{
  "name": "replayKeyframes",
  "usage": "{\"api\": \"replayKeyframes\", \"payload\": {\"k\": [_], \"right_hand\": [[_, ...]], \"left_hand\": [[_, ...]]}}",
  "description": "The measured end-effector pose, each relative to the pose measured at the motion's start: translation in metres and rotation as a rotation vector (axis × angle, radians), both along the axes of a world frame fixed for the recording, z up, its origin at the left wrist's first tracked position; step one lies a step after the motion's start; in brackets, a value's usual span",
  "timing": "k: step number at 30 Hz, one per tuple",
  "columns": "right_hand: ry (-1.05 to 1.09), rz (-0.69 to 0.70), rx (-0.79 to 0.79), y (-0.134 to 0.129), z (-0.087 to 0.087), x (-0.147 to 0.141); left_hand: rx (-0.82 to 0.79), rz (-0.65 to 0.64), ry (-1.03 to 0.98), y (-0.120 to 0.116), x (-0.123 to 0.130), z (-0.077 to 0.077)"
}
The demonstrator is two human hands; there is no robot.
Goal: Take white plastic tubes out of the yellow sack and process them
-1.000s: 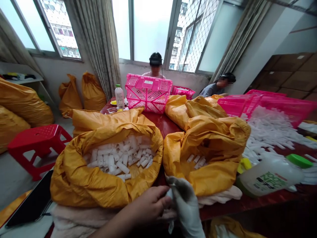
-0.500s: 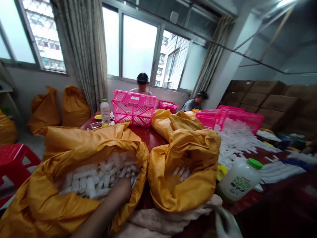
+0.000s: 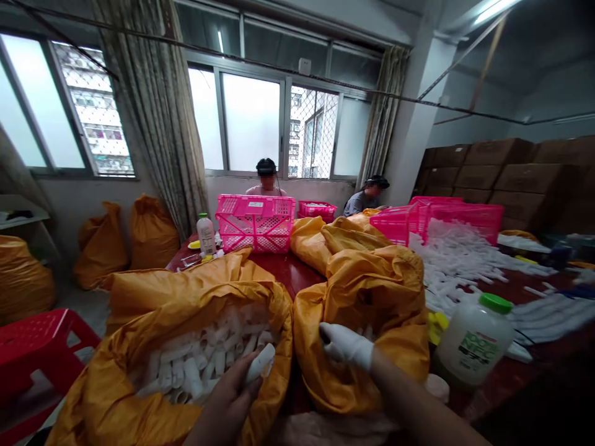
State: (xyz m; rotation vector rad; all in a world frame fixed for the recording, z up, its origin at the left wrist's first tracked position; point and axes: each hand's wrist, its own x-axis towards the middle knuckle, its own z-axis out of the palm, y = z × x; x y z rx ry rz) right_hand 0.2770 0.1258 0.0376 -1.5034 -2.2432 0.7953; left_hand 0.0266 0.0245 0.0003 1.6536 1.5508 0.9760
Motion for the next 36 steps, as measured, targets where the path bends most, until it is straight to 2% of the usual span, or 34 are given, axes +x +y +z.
{"api": "replayKeyframes", "payload": {"k": [2, 5, 6, 8, 10, 13, 15, 16, 18, 21, 23, 26, 28, 33, 36], "right_hand": [[0.303, 0.028, -0.117, -0.015, 0.008, -0.015], [1.052, -0.075, -0.239, -0.036, 0.021, -0.046], [1.237, -0.118, -0.259, -0.043, 0.023, -0.057], [1.408, -0.154, -0.273, -0.053, 0.022, -0.076], [1.42, -0.109, -0.238, -0.062, 0.014, -0.087], [1.309, 0.054, -0.165, -0.074, -0.002, -0.088], [1.253, 0.138, -0.17, -0.078, -0.011, -0.082], [1.234, 0.148, -0.158, -0.079, -0.014, -0.08], [1.207, 0.074, -0.054, -0.079, -0.018, -0.076], [1.201, -0.141, 0.117, -0.078, -0.017, -0.075], [1.232, -0.225, 0.074, -0.079, -0.015, -0.077], [1.318, -0.307, -0.152, -0.08, -0.014, -0.079], [1.402, -0.35, -0.271, -0.081, -0.016, -0.079], [1.563, -0.324, -0.382, -0.087, -0.031, -0.077], [1.576, -0.24, -0.331, -0.093, -0.034, -0.075]], "left_hand": [[-0.004, 0.01, -0.033, -0.005, 0.001, 0.0], [-0.03, -0.023, -0.057, -0.009, 0.005, 0.0], [-0.042, -0.039, -0.075, -0.01, 0.007, 0.0], [-0.062, -0.087, -0.169, -0.013, 0.013, 0.001], [-0.093, -0.188, -0.377, -0.017, 0.021, -0.002], [-0.203, -0.377, -0.835, -0.022, 0.033, -0.011], [-0.279, -0.425, -1.029, -0.025, 0.038, -0.015], [-0.294, -0.41, -1.041, -0.026, 0.039, -0.015], [-0.245, -0.323, -0.865, -0.027, 0.037, -0.01], [-0.073, -0.17, -0.384, -0.028, 0.031, 0.003], [-0.022, -0.147, -0.188, -0.028, 0.029, 0.011], [-0.022, -0.165, -0.189, -0.027, 0.03, 0.014], [-0.092, -0.195, -0.398, -0.027, 0.035, 0.008], [-0.535, -0.455, -1.343, -0.033, 0.052, -0.016], [-0.695, -0.602, -1.593, -0.037, 0.06, -0.021]]}}
